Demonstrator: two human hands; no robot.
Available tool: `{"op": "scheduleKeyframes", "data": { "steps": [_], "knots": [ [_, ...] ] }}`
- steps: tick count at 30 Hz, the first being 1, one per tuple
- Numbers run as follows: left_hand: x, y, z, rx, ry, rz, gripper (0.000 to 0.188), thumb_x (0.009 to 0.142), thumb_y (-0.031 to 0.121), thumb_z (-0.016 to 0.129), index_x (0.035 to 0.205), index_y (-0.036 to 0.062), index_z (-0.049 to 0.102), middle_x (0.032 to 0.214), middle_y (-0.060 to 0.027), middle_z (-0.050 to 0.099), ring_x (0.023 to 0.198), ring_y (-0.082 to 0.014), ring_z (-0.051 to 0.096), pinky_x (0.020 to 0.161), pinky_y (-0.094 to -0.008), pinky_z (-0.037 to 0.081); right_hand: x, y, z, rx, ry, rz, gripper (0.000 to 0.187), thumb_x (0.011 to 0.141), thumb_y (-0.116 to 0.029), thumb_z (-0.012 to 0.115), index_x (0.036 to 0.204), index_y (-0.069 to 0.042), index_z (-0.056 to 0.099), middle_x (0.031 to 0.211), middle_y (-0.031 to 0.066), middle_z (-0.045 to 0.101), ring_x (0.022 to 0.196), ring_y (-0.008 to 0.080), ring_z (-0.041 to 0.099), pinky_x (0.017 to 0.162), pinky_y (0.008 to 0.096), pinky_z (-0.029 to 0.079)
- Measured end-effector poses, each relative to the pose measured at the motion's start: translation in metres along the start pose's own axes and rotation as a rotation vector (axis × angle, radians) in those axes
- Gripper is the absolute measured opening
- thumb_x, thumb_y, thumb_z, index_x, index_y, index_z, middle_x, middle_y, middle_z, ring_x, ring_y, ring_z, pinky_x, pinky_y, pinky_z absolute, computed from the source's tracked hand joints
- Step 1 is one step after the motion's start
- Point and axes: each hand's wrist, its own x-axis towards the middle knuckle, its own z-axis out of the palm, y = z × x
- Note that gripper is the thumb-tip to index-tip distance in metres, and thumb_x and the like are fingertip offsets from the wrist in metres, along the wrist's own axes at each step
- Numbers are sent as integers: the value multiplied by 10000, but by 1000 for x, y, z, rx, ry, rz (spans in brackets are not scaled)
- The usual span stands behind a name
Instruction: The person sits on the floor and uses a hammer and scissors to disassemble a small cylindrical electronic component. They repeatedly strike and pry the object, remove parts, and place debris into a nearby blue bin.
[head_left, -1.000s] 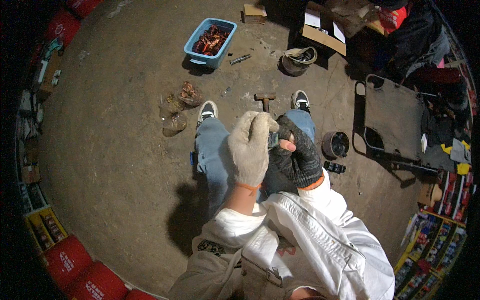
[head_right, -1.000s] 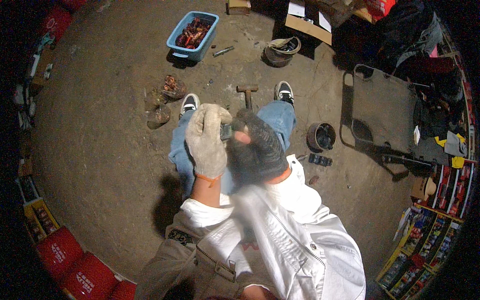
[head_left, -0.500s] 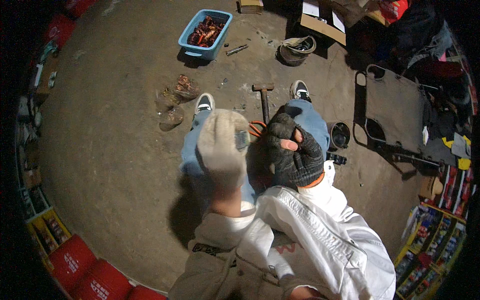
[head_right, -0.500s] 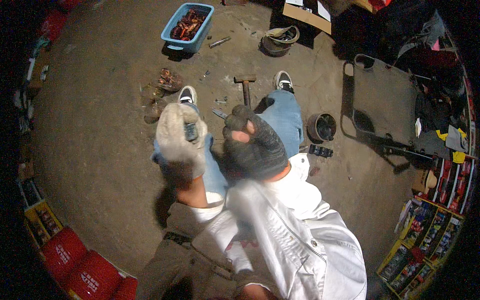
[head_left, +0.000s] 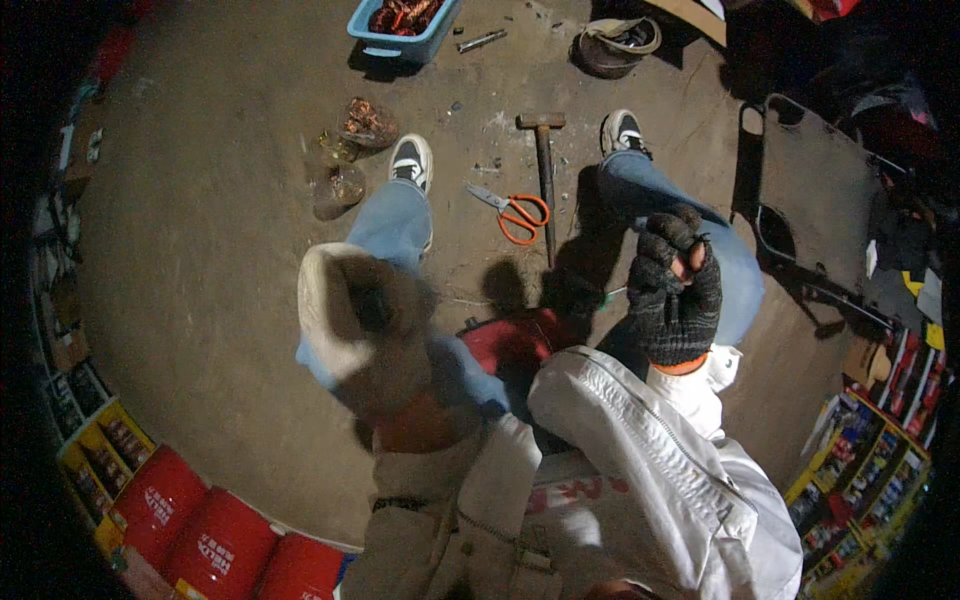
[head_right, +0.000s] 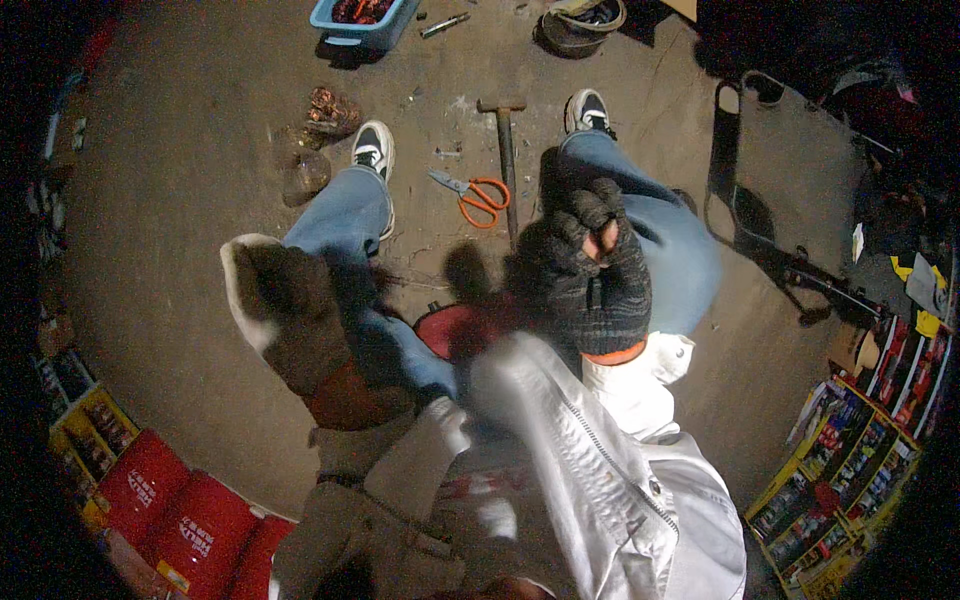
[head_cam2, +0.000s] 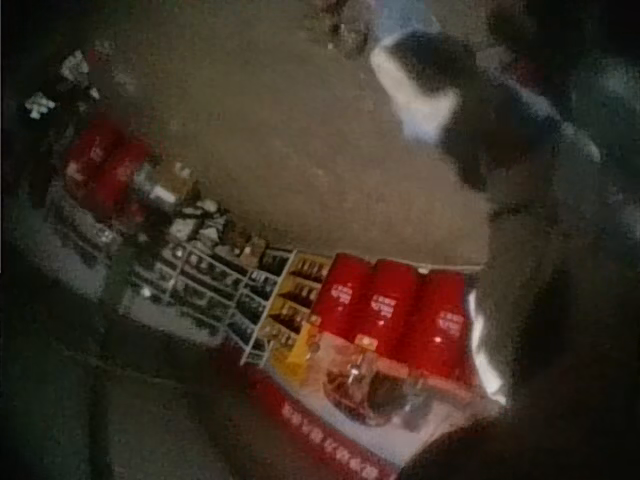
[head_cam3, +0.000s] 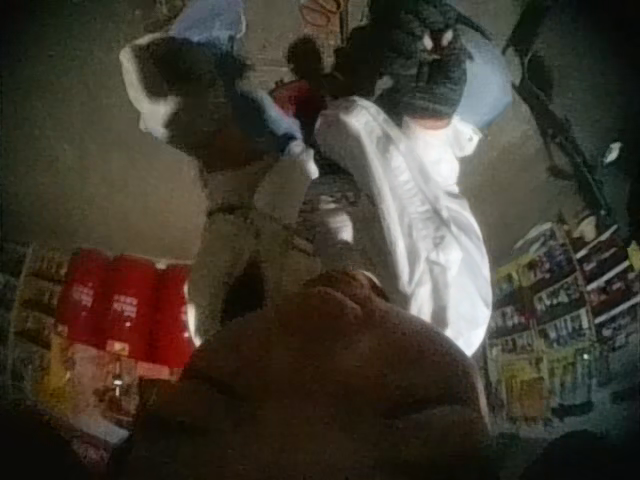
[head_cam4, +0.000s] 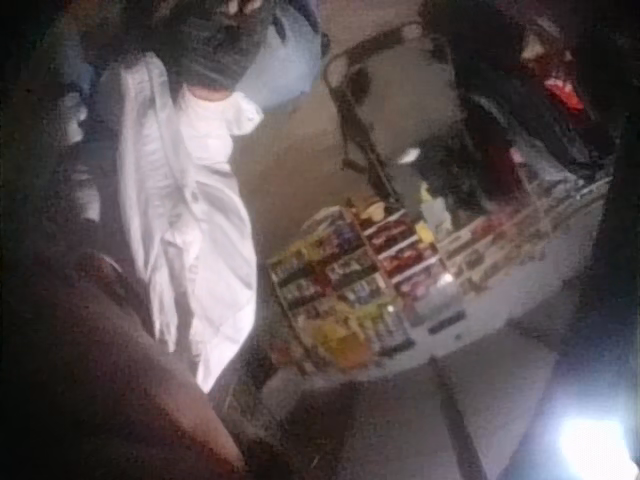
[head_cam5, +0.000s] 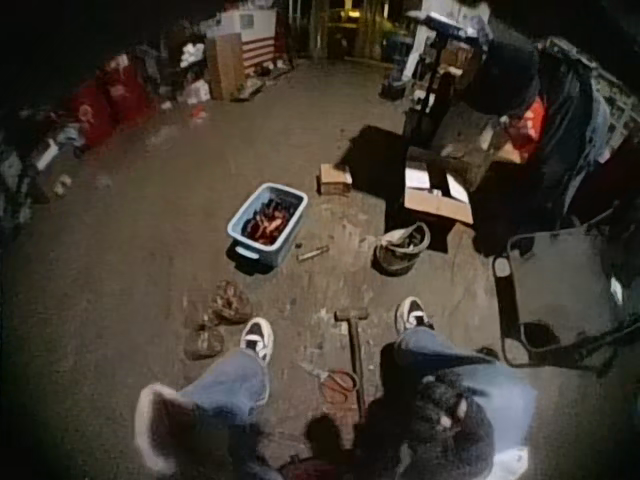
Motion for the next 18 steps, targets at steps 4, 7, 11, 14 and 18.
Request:
{"op": "scheduleKeyframes", "data": {
  "steps": [4, 7, 11, 14, 18],
  "knots": [
    [0, 6, 3, 706, -95, 41, 141, 867, 119, 538, 931, -5, 518, 763, -66, 530, 593, -161, 485, 529, -295, 423, 11, -6, -25, 167, -75, 136, 210, 900, -67, 519, 1102, -13, 496, 847, 32, 463, 691, 111, 403, 622, 227, 411],
    [-2, 7, 8, 571, -102, -23, 124, 876, 102, 555, 898, -3, 493, 729, -45, 483, 595, -130, 442, 535, -259, 404, 23, -7, -57, 210, 21, 154, 186, 886, -45, 539, 1071, -22, 531, 849, 13, 495, 669, 82, 408, 610, 203, 399],
    [-12, 8, 20, -2, 132, -393, 110, 919, 103, 519, 924, -4, 492, 698, -12, 451, 597, -92, 416, 523, -210, 365, 25, -6, -100, -391, 461, -29, 179, 846, -102, 625, 1020, -69, 603, 889, 10, 595, 671, 70, 471, 593, 202, 407],
    [-19, 11, 18, -254, 239, -638, 122, 963, 117, 444, 944, 13, 505, 692, 8, 451, 587, -62, 398, 512, -178, 329, 21, -8, -117, -577, 557, -54, 190, 846, -109, 624, 1032, -79, 599, 887, 2, 589, 677, 78, 479, 593, 207, 408],
    [-16, 4, 15, -225, 182, -633, 231, 948, 271, 492, 988, 61, 579, 678, -1, 549, 484, -69, 372, 465, -220, 329, 18, -10, -123, -696, 515, -160, 150, 856, -122, 609, 999, -80, 591, 901, 7, 577, 709, 92, 478, 607, 210, 401]
  ]
}}
